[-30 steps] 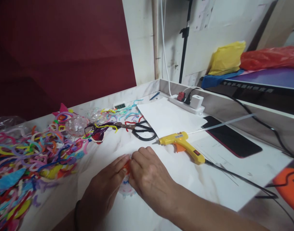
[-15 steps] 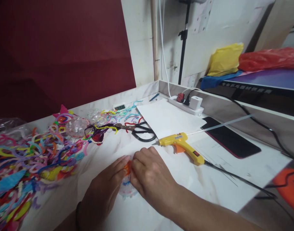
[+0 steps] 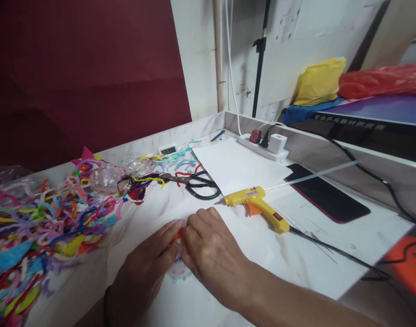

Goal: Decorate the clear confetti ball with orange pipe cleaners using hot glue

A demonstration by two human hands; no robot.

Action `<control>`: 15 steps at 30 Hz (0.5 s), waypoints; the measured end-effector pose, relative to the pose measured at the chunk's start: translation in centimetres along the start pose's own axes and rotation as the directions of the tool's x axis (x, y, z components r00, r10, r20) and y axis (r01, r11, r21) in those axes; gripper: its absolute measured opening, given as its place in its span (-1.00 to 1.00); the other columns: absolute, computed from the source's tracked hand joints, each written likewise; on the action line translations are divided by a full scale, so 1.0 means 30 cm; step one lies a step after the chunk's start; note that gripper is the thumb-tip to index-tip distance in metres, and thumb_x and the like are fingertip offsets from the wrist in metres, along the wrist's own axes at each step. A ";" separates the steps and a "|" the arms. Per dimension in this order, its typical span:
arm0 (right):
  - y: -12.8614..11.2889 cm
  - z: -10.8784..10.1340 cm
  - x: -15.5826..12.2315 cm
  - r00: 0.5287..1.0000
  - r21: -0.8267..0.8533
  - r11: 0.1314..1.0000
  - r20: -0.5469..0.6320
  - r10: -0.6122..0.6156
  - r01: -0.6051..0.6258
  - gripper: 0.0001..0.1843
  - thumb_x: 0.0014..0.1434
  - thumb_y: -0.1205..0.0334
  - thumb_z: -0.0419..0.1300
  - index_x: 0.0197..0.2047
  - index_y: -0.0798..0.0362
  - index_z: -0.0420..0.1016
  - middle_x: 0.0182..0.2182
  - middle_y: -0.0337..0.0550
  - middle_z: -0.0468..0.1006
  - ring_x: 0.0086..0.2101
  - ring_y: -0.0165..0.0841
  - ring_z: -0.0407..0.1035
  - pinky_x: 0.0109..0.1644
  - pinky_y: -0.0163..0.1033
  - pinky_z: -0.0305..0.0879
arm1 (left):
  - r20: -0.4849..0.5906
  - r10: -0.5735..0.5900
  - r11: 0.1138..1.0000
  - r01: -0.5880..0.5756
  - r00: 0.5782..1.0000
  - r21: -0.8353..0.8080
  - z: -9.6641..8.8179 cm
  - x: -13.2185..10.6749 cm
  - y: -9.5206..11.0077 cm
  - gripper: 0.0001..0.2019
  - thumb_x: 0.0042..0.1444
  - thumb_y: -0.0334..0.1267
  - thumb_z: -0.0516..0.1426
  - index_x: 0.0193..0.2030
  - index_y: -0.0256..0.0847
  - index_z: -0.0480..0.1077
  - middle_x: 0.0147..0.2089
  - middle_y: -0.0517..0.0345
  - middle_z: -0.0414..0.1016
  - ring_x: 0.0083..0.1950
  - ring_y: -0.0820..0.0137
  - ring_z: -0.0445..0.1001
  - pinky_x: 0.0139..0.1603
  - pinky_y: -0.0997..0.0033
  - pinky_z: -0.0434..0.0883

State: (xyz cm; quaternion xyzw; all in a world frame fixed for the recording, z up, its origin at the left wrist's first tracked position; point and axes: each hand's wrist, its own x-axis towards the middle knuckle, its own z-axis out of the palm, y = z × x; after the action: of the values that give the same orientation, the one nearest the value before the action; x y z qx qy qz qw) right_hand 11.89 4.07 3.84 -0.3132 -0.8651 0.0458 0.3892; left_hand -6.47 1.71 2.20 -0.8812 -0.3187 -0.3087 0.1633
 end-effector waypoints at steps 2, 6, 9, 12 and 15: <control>0.000 0.003 -0.004 1.000 -0.003 1.000 0.017 0.016 -0.016 -0.72 0.29 0.39 -0.02 -0.44 0.12 0.37 -0.46 -0.11 0.39 -0.41 -0.30 0.22 -0.29 -0.15 0.13 | 0.004 -0.003 1.000 0.004 1.000 -0.003 0.000 0.004 0.001 -0.77 0.33 -0.44 -0.06 -0.09 -0.38 0.41 0.02 -0.19 0.55 0.16 0.25 0.46 0.17 0.23 0.45; 0.021 -0.002 -0.006 0.998 -0.031 0.998 0.000 0.055 -0.055 -0.74 0.28 0.38 -0.02 -0.43 0.10 0.36 -0.45 -0.09 0.40 -0.39 -0.27 0.24 -0.28 -0.14 0.14 | -0.003 0.009 1.000 -0.009 1.000 0.021 -0.005 0.012 0.003 -0.75 0.34 -0.43 -0.08 -0.12 -0.37 0.43 0.00 -0.18 0.56 0.14 0.26 0.47 0.16 0.25 0.46; 0.042 -0.029 0.002 0.989 0.030 0.991 -0.056 0.135 -0.134 -0.81 0.23 0.40 0.01 -0.40 0.08 0.35 -0.45 -0.12 0.40 -0.38 -0.28 0.26 -0.26 -0.14 0.17 | 0.012 0.010 0.999 -0.010 1.000 0.036 -0.006 0.011 0.002 -0.73 0.35 -0.44 -0.09 -0.11 -0.36 0.44 0.00 -0.15 0.56 0.15 0.27 0.47 0.17 0.25 0.45; 0.046 -0.072 0.013 0.967 0.156 0.955 0.003 0.254 -0.251 -0.87 0.16 0.41 0.02 -0.39 0.04 0.30 -0.44 -0.18 0.39 -0.38 -0.30 0.29 -0.28 -0.17 0.21 | 0.026 0.005 0.999 -0.006 1.000 0.033 -0.005 0.004 -0.001 -0.72 0.35 -0.42 -0.09 -0.09 -0.37 0.44 0.00 -0.17 0.56 0.15 0.25 0.46 0.16 0.23 0.45; 0.040 -0.126 0.007 0.937 0.189 0.919 0.040 0.346 -0.347 -0.86 0.16 0.38 -0.01 -0.41 0.01 0.23 -0.46 -0.22 0.40 -0.42 -0.33 0.31 -0.36 -0.22 0.23 | 0.047 -0.006 1.000 0.004 0.999 0.030 -0.007 -0.001 -0.003 -0.72 0.35 -0.43 -0.10 -0.05 -0.36 0.43 0.02 -0.17 0.55 0.17 0.24 0.45 0.16 0.22 0.45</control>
State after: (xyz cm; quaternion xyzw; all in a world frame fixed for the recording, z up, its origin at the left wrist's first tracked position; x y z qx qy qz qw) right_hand 15.06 4.52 6.20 -0.4217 -0.7886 0.1987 0.4011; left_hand -6.62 1.66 2.34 -0.8848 -0.3294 -0.2833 0.1683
